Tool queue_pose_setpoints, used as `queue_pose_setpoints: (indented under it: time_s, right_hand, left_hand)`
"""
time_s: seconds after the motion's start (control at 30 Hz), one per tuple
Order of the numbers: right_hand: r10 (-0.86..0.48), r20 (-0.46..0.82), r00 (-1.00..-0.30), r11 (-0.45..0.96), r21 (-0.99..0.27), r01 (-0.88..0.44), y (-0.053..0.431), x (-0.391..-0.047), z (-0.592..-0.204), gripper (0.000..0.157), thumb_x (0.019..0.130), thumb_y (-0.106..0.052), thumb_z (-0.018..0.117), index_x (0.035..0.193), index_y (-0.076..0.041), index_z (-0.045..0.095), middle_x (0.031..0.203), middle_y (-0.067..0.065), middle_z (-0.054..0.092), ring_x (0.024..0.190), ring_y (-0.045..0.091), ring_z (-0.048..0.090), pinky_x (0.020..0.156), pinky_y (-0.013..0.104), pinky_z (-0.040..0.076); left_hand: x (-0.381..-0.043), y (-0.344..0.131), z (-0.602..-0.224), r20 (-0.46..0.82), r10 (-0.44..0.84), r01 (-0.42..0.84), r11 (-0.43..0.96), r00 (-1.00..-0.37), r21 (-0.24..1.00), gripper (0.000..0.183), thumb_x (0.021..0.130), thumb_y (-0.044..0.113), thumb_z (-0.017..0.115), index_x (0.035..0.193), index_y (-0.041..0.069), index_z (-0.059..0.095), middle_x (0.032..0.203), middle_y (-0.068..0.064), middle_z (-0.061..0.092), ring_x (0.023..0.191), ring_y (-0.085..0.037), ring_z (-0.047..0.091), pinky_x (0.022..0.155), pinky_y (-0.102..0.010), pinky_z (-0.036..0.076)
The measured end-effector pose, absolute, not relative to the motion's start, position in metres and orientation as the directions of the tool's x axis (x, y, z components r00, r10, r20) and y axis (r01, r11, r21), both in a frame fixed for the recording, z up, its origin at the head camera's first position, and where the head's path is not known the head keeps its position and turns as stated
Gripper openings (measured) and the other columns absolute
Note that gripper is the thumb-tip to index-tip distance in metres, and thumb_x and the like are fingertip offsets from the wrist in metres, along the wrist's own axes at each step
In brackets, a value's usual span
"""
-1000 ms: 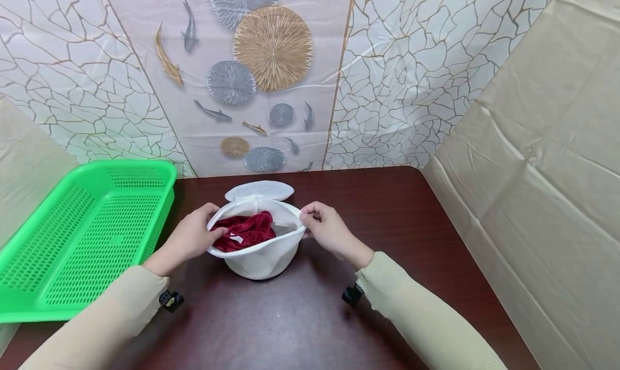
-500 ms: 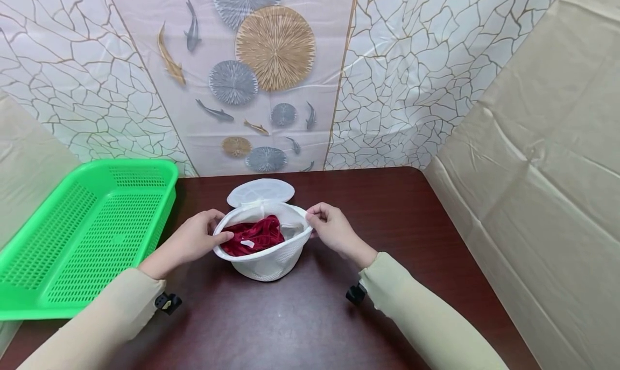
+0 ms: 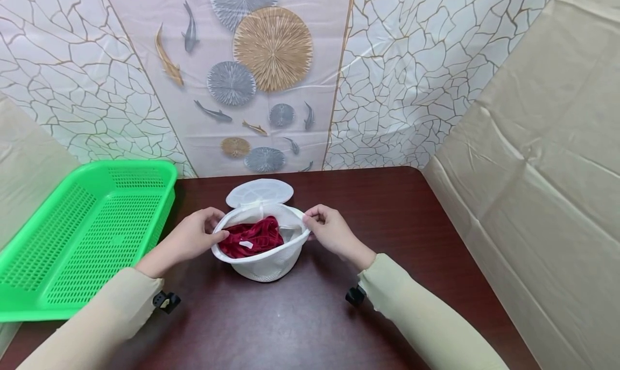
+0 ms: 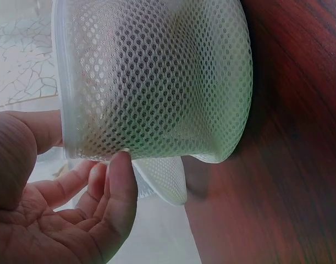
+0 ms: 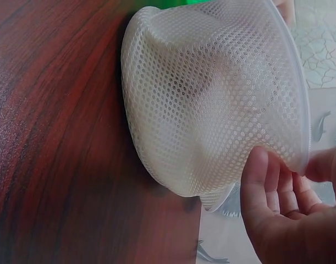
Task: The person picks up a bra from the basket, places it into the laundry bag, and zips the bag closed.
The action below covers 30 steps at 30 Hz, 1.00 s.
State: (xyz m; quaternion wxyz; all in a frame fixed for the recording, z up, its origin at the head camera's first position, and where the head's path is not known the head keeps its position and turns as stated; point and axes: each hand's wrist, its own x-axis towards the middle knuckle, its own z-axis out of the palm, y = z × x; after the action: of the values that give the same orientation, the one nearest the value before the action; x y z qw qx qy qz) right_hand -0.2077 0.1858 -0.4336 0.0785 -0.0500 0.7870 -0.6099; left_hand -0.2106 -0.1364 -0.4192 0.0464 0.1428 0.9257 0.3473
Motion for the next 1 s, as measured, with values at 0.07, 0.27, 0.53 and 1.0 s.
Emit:
queue_pose_setpoints:
  time_s: [0.07,0.27,0.53,1.0]
  right_hand:
    - [-0.174,-0.059,-0.983,0.262,-0.965,0.011,0.185,-0.207,-0.433,0.013,0.094,-0.008,0.062,0.101,0.002,0.062,0.091,0.016,0.063,0.077,0.022,0.064,0.07,0.042,0.056]
    - [-0.137,-0.011,-0.991,0.279,-0.96,-0.028,0.187,-0.209,-0.43,0.015,0.092,-0.011,0.066,0.099,0.003,0.065,0.088,0.015,0.066,0.074,0.02,0.064,0.066,0.034,0.056]
    - [-0.102,0.026,-0.994,0.247,-0.968,-0.051,0.191,-0.212,-0.416,0.017,0.093,-0.007,0.064,0.102,0.007,0.065,0.095,0.021,0.066,0.08,0.024,0.063,0.067,0.029,0.055]
    - [-0.118,-0.023,-0.993,0.245,-0.969,-0.007,0.197,-0.209,-0.427,0.018,0.093,-0.011,0.064,0.103,0.004,0.066,0.093,0.017,0.066,0.081,0.019,0.064,0.071,0.034,0.056]
  left_hand:
    - [-0.21,-0.136,-0.419,0.007,0.299,0.231,0.721,-0.954,0.654,0.026,0.084,0.015,0.072,0.107,0.006,0.063,0.079,-0.003,0.059,0.07,-0.017,0.054,0.064,-0.032,0.046]
    - [-0.209,-0.138,-0.418,0.008,0.295,0.24,0.761,-0.955,0.602,0.021,0.084,0.008,0.065,0.105,0.006,0.063,0.078,-0.003,0.06,0.066,-0.019,0.054,0.06,-0.033,0.046]
    - [-0.203,-0.141,-0.414,0.111,0.222,0.248,0.854,-0.969,0.458,0.02,0.084,0.006,0.06,0.103,0.004,0.062,0.088,-0.01,0.057,0.072,-0.027,0.054,0.066,-0.041,0.048]
    - [-0.209,-0.138,-0.408,0.058,0.23,0.215,0.749,-0.972,0.627,0.024,0.086,0.028,0.071,0.101,0.01,0.064,0.078,-0.002,0.058,0.066,-0.017,0.053,0.061,-0.033,0.045]
